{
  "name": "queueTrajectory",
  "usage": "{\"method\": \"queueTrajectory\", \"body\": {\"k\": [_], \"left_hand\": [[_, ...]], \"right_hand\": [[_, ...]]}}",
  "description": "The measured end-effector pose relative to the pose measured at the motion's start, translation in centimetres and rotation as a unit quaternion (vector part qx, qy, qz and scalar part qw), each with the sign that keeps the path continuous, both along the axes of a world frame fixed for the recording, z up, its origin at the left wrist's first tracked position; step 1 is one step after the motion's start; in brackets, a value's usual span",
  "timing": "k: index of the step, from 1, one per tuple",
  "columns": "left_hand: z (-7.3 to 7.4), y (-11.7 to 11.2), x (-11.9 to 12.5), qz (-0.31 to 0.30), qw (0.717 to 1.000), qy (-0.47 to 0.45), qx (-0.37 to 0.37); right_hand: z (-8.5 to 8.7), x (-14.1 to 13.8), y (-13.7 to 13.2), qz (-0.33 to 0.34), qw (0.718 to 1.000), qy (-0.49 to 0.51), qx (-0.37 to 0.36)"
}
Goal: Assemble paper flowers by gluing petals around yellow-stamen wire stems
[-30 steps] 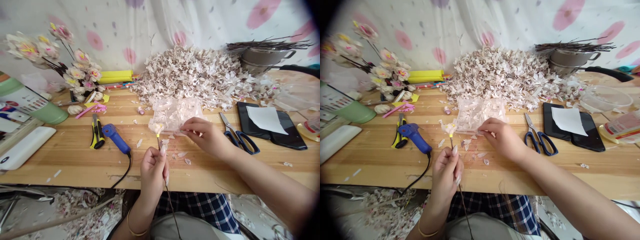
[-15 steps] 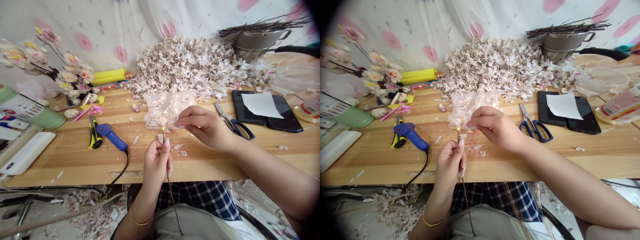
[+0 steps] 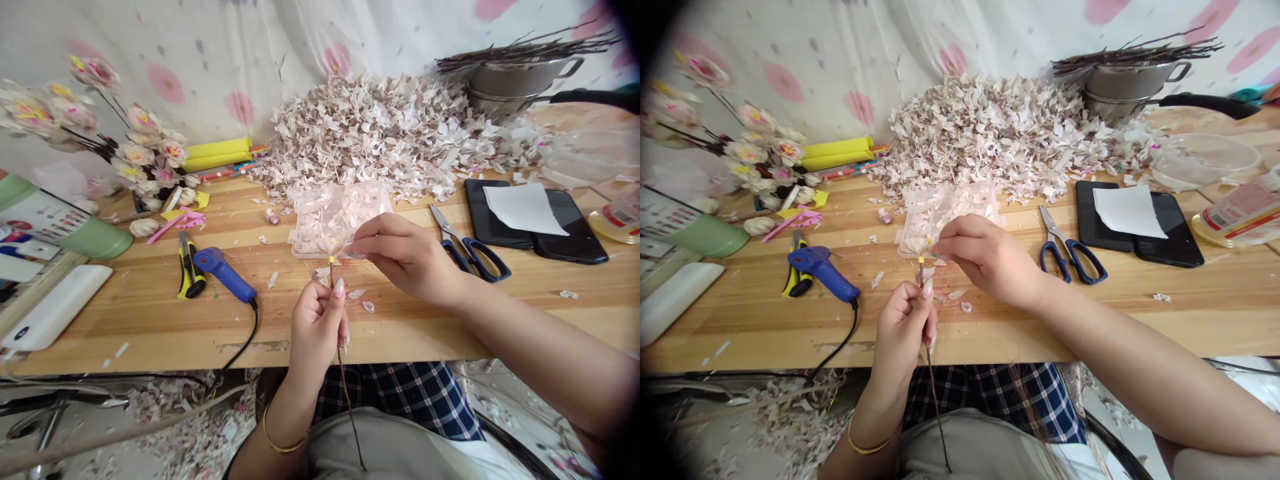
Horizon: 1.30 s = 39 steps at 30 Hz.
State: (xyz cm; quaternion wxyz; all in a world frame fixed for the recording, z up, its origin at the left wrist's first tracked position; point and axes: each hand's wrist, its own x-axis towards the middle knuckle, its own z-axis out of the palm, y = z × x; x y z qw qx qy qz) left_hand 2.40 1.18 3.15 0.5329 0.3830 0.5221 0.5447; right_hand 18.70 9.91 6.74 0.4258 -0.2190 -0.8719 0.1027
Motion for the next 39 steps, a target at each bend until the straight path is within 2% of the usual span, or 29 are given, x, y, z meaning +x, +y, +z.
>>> {"method": "queueTrajectory", "body": {"k": [10,19,29,34,39], "left_hand": [[-0.26,-0.09,-0.14,-0.013,1.0,0.007,0.01],[-0.23,0.02,-0.09,-0.017,1.0,0.004,0.01],[-0.22,-0.06,-0.09,-0.024,1.0,0.013,0.006],[-0.27,-0.04,-0.03,-0.025,1.0,0.014,0.006],[-0.08,-0.11,-0.02,-0.023,1.0,0.009,-0.001]], "right_hand": [[-0.06,-0.21,-0.11,-0.039,0.997,-0.01,0.072],[0.43,0.04,-0.24,-0.048,0.995,-0.056,0.07],[0.36,-0.09,-0.32,-0.079,0.987,-0.041,0.136],[0.19,-0.26,-0.3,-0.1,0.989,-0.017,0.112],[0.09,-0.32,-0.18,-0.086,0.995,0.042,0.019]]}}
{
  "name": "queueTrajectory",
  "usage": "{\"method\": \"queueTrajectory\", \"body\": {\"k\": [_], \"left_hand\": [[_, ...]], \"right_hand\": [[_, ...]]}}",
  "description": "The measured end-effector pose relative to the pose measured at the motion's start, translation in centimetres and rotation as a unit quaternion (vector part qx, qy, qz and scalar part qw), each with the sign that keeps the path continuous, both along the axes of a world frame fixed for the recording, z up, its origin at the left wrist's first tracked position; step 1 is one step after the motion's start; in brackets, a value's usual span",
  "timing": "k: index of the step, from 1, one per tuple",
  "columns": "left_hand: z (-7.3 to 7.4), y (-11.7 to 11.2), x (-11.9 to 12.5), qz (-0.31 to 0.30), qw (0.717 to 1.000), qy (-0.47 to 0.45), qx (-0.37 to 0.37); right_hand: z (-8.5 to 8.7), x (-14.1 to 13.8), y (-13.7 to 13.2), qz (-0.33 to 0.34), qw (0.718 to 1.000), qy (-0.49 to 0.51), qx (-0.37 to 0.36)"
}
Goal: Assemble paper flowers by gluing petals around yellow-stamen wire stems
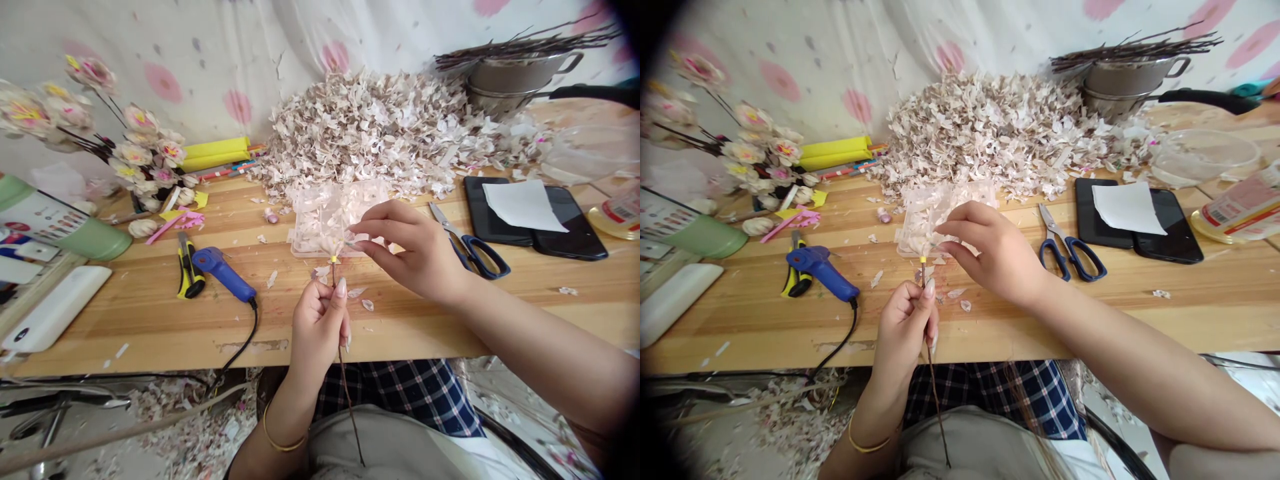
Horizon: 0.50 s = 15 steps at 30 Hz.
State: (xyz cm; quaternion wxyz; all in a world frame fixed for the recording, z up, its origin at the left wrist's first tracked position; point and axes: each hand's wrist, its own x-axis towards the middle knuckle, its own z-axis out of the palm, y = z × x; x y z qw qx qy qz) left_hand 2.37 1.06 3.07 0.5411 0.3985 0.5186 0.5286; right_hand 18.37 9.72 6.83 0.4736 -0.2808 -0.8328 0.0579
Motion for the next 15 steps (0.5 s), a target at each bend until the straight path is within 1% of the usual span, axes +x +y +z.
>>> {"method": "queueTrajectory", "body": {"k": [4,8,11,15], "left_hand": [[0.24,-0.15,0.13,0.007,1.0,-0.004,0.0],[0.31,-0.3,0.28,0.009,1.0,-0.006,-0.001],[0.16,-0.32,0.2,-0.001,1.0,-0.009,-0.001],[-0.02,-0.28,0.0,-0.019,1.0,-0.013,0.003]], "right_hand": [[0.08,-0.01,0.03,0.022,0.995,0.048,-0.081],[-0.02,-0.13,0.19,0.022,0.987,0.069,-0.141],[-0.25,-0.25,0.37,0.025,0.984,0.086,-0.152],[-0.48,-0.38,0.53,0.031,0.985,0.093,-0.144]]}}
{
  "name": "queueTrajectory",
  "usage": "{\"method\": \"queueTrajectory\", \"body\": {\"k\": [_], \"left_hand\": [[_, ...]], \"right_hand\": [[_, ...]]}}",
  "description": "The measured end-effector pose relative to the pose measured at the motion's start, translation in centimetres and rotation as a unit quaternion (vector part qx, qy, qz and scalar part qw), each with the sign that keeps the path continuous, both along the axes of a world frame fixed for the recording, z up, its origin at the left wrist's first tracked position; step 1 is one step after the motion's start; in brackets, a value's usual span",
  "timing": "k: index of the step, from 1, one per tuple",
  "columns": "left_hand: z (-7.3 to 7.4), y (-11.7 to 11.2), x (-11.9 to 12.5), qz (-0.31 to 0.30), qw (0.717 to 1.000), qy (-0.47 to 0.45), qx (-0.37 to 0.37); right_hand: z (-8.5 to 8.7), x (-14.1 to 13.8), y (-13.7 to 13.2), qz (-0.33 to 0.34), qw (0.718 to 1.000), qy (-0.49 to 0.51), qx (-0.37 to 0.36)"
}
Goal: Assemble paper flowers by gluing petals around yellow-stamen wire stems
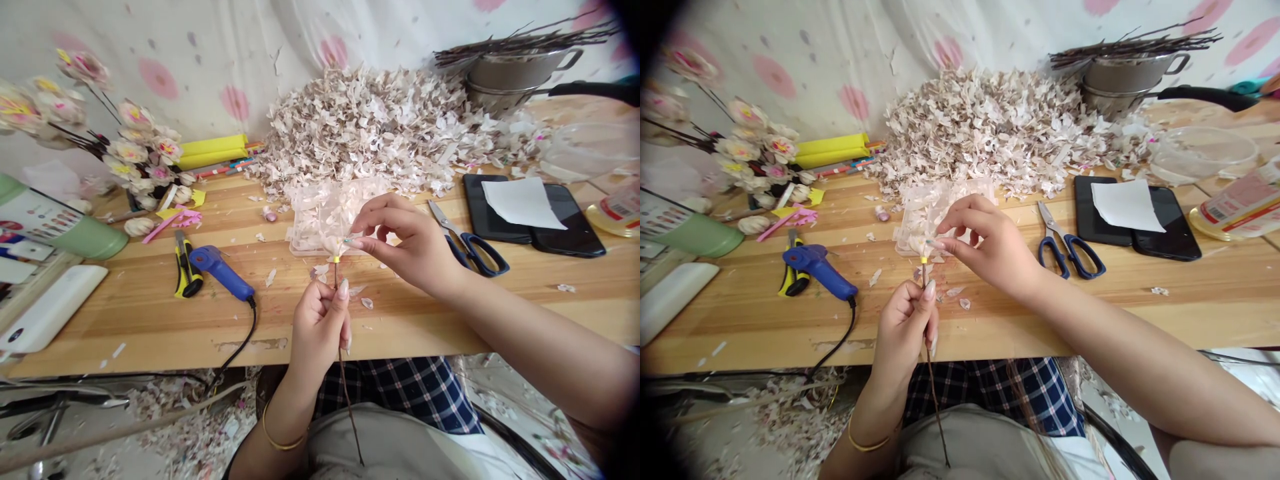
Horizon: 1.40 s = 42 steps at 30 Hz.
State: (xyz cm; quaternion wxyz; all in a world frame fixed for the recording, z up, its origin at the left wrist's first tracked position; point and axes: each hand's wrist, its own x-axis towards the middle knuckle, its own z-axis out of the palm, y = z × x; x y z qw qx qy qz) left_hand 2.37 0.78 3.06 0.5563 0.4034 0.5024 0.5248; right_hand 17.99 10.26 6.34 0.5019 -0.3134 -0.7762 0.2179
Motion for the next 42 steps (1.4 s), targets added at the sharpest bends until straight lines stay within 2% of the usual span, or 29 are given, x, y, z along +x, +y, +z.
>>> {"method": "queueTrajectory", "body": {"k": [5,10,13,20,42], "left_hand": [[0.0,0.0,0.0,0.005,1.0,-0.018,0.002],[-0.3,0.2,-0.3,-0.004,0.999,-0.048,0.007],[-0.3,0.3,-0.5,-0.006,0.998,-0.059,0.009],[-0.3,0.2,-0.4,-0.008,0.998,-0.056,0.017],[-0.3,0.1,-0.5,-0.006,0.998,-0.056,0.006]], "right_hand": [[0.2,0.1,-0.2,-0.007,0.999,0.004,0.04],[0.5,0.5,-0.8,-0.028,0.978,-0.019,0.206],[0.3,0.5,-1.0,-0.005,0.964,-0.061,0.259],[-0.3,0.1,-0.9,-0.001,0.959,-0.083,0.27],[-0.5,0.0,-1.1,0.013,0.955,-0.099,0.281]]}}
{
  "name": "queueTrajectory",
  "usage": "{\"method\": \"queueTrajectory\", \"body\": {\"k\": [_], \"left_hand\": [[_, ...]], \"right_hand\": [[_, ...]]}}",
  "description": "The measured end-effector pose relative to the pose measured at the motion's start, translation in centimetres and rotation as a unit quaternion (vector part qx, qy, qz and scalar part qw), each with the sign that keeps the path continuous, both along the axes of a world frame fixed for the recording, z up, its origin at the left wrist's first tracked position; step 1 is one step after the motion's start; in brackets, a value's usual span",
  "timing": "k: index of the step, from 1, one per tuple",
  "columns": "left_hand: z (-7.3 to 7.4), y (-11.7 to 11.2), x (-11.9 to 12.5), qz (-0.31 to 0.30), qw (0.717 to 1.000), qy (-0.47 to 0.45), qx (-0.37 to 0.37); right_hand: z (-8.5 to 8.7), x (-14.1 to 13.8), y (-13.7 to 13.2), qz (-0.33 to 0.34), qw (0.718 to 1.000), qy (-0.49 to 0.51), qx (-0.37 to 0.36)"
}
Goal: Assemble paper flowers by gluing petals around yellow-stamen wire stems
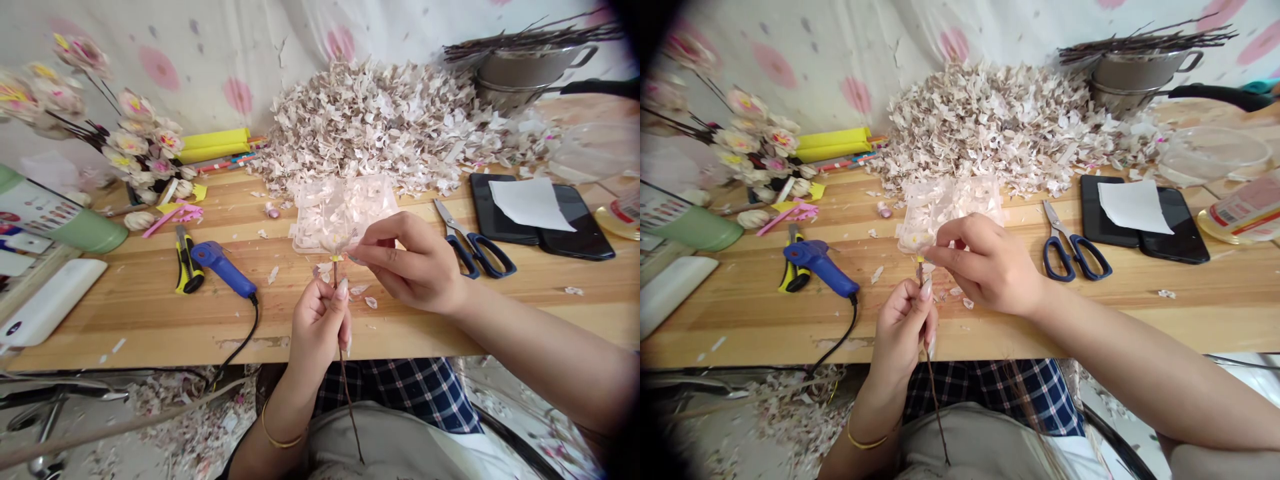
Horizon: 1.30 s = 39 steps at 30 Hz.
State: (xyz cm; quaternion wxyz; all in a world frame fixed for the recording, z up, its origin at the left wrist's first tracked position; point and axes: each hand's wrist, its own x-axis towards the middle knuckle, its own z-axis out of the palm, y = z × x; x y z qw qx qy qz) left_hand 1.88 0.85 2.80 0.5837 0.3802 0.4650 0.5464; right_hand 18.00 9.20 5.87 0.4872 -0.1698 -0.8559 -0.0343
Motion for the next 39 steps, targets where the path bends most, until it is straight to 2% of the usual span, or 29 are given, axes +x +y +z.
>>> {"method": "queueTrajectory", "body": {"k": [13,33,39], "left_hand": [[0.08,0.02,0.0,0.006,1.0,0.006,0.004],[-0.02,0.03,-0.05,0.01,1.0,-0.003,0.015],[-0.25,-0.09,-0.13,0.003,1.0,-0.006,0.026]], "right_hand": [[-0.09,-0.12,-0.02,0.011,1.0,-0.023,-0.007],[0.33,-0.02,-0.41,0.016,1.0,-0.003,-0.001],[0.26,-0.11,-0.34,0.008,1.0,0.007,-0.019]]}}
